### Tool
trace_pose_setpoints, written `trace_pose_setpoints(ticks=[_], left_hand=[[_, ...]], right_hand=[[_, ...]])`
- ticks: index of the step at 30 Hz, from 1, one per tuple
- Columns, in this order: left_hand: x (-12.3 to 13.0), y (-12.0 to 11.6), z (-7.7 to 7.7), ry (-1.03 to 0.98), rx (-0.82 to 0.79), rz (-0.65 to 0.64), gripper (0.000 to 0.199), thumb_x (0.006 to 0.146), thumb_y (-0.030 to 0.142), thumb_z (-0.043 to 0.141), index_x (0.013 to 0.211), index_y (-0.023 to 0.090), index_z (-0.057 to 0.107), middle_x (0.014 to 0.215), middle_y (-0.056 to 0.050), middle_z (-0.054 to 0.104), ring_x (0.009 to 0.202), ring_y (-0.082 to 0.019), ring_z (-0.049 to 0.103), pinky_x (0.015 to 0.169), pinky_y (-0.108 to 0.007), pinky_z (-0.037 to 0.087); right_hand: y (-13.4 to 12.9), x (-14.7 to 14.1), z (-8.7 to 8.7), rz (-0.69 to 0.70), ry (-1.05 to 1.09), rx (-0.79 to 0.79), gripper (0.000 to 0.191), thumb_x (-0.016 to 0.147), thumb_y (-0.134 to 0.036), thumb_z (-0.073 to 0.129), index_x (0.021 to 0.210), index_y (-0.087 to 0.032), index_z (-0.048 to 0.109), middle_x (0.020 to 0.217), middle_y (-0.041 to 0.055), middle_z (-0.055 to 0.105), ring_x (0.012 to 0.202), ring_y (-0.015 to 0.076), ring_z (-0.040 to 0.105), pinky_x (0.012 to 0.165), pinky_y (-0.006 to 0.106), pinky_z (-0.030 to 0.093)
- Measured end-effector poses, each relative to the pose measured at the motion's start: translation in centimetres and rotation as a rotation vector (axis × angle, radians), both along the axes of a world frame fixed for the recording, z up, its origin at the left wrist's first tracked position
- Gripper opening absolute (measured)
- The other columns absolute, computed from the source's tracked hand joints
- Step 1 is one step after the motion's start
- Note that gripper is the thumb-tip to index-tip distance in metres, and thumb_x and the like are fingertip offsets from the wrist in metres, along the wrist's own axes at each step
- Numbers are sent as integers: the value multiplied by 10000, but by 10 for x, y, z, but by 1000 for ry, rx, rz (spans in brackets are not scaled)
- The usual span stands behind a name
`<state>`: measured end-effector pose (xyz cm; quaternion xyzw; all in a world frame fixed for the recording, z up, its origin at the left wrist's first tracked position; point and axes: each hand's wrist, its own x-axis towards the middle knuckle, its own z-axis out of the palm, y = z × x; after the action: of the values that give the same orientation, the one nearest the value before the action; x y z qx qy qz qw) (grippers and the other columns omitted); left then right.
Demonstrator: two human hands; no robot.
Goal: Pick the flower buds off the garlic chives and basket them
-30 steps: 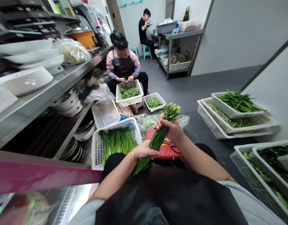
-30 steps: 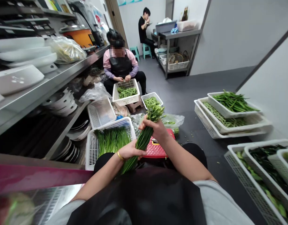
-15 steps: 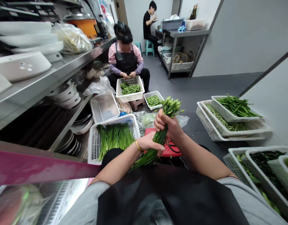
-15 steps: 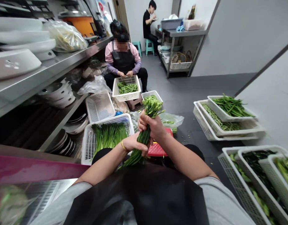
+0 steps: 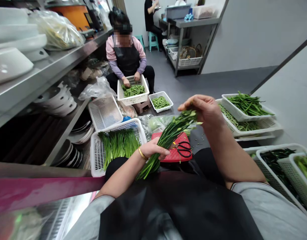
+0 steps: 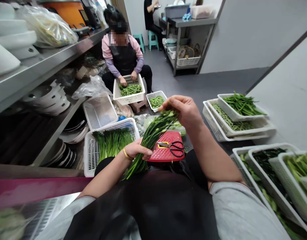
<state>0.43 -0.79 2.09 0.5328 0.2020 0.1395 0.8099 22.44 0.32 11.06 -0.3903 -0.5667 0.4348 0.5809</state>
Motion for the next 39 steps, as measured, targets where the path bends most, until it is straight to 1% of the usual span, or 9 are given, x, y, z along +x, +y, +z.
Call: trace_pose_setpoints(ticks=[3, 6, 10, 13, 17, 23, 31, 35, 39], left_hand=[[-4, 3, -2, 3, -31, 80, 451, 574, 360, 793, 892, 117, 585, 416, 68, 492, 343, -84, 411, 405, -222, 343], [-12, 23, 2, 130, 139, 206, 447, 635, 377, 735, 967, 113, 595, 439, 68, 482, 375, -97, 427, 439, -231, 359], [-24, 62, 20, 769, 861, 426, 293, 761, 234, 616, 1040, 148, 634, 694, -39, 657, 650, -181, 616, 641, -280, 456], [-30, 80, 36, 1288, 1318, 351, 312, 816, 148, 502, 1099, 185, 629, 923, -115, 708, 879, -267, 666, 738, -335, 463], [-31, 80, 44, 1524, 1491, 190, 335, 858, 161, 438, 1149, 197, 600, 974, -137, 702, 881, -286, 677, 700, -339, 467], [-23, 73, 33, 1334, 1370, 367, 307, 812, 149, 495, 1095, 189, 606, 906, -100, 690, 806, -238, 652, 678, -315, 453], [-30, 58, 47, 360, 29, 210, 444, 617, 360, 737, 964, 136, 574, 453, 97, 414, 353, -64, 344, 413, -209, 329], [-23, 43, 31, 289, -170, 92, 542, 621, 329, 759, 1091, 122, 587, 441, 98, 427, 329, -57, 339, 385, -192, 315], [-4, 37, 15, 238, -214, -13, 683, 653, 324, 750, 1274, 128, 543, 503, 80, 489, 323, -54, 363, 379, -194, 318]], right_hand=[[22, 34, -12, -334, 26, 71, 307, 837, -516, 509, 818, -218, 578, 811, 53, 684, 808, 176, 670, 748, 337, 526], [34, 57, -62, -482, -307, -4, 310, 908, -450, 399, 841, -204, 574, 843, 73, 683, 776, 155, 646, 728, 308, 509], [7, 38, -164, 14, -1293, -401, 247, 868, -348, 565, 936, -127, 653, 1005, 152, 695, 894, 199, 650, 772, 293, 475], [-22, 15, -225, 88, -1411, -507, 311, 822, -283, 647, 1019, -43, 658, 1109, 258, 651, 995, 281, 642, 819, 327, 468], [-32, 11, -264, 62, -1472, -583, 348, 889, -217, 538, 1170, -19, 595, 1221, 284, 583, 1153, 328, 572, 931, 383, 437], [-18, 23, -273, 107, -1445, -698, 360, 922, -324, 572, 1194, -88, 581, 1198, 156, 610, 1083, 229, 599, 945, 415, 474], [-35, 52, -226, 267, -1049, -736, 243, 802, -343, 501, 691, -147, 592, 656, 42, 621, 654, 162, 608, 575, 246, 422], [-85, 64, -206, 282, -382, -692, 357, 713, -519, 570, 841, -187, 560, 678, 4, 600, 588, 135, 550, 554, 246, 443], [-113, 55, -173, 181, -493, -576, 418, 707, -616, 611, 762, -206, 551, 655, 4, 594, 616, 155, 551, 561, 253, 440]])
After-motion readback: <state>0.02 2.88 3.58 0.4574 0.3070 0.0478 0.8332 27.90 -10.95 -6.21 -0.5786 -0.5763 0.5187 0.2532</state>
